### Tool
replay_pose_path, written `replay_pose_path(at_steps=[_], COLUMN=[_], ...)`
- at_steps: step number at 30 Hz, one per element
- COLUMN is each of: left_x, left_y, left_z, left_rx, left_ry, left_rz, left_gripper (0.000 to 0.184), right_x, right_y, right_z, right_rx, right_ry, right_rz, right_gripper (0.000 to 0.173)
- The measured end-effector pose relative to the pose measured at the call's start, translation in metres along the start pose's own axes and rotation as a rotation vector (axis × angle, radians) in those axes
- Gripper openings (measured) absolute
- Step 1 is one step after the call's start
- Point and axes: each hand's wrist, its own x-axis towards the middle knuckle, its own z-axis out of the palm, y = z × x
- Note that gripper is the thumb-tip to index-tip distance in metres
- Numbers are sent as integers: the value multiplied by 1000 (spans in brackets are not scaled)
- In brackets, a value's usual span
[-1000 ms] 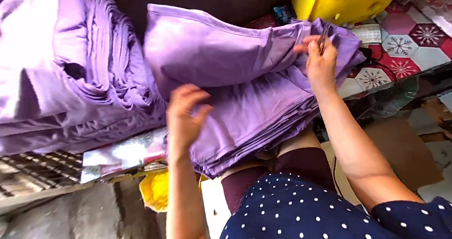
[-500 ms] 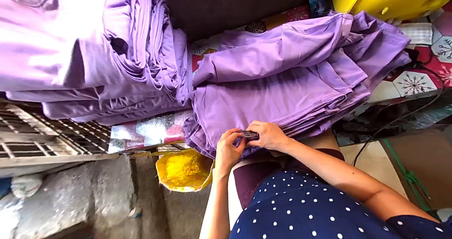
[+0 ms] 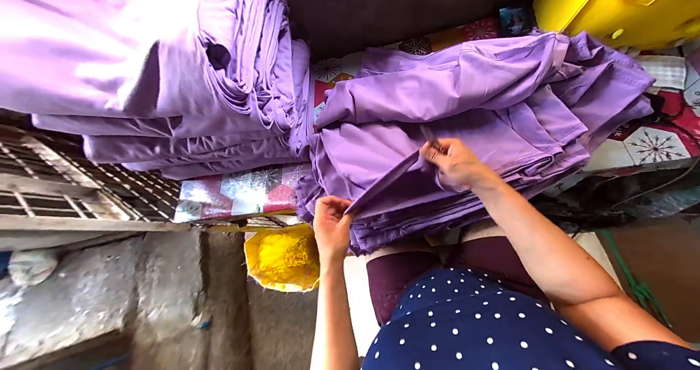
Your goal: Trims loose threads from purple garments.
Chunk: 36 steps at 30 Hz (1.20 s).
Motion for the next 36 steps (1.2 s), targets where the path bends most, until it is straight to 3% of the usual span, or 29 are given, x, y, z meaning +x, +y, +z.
replay_pose_path(at_steps=[2, 4, 6, 9, 11, 12, 14, 17, 19, 22, 30, 36], left_x=[13, 25, 29, 21, 14, 12, 14, 22, 27, 32, 13, 24], left_y=[1, -9, -13, -9, -13, -17, -25, -33, -43, -57, -33, -46], left_z=[-6, -3, 6, 10, 11, 12, 12, 15, 18, 19, 8, 15], left_rx=[-250, -223, -86, 61, 218, 292, 424, 533, 539, 534, 349, 605], left_ry=[-175, -235, -245, -201, -123, -99, -140, -256, -248, -184, -32, -262], left_rz=[-268, -388, -381, -240, -30, 97, 265, 316, 416, 620, 516, 548], left_gripper=[20, 13, 14, 21, 36, 37, 29, 22, 19, 13, 16, 28], right_x=[22, 44, 45, 20, 6, 2, -4, 3, 7, 8, 7, 7], right_y=[-3, 19, 39, 32, 24, 19, 12, 21, 33, 39, 35, 37], right_z=[-12, -13, -2, 19, 30, 35, 45, 56, 61, 65, 69, 70], right_rx=[-49, -332, -620, -834, -754, -632, -312, 124, 222, 233, 140, 106], right_ry=[76, 96, 152, 417, 444, 375, 121, -190, -218, -170, -157, -155], right_rz=[159, 234, 201, -103, -272, -276, -93, 241, 356, 391, 376, 369], right_gripper=[27, 32, 31, 30, 27, 24, 25, 35, 36, 37, 38, 38])
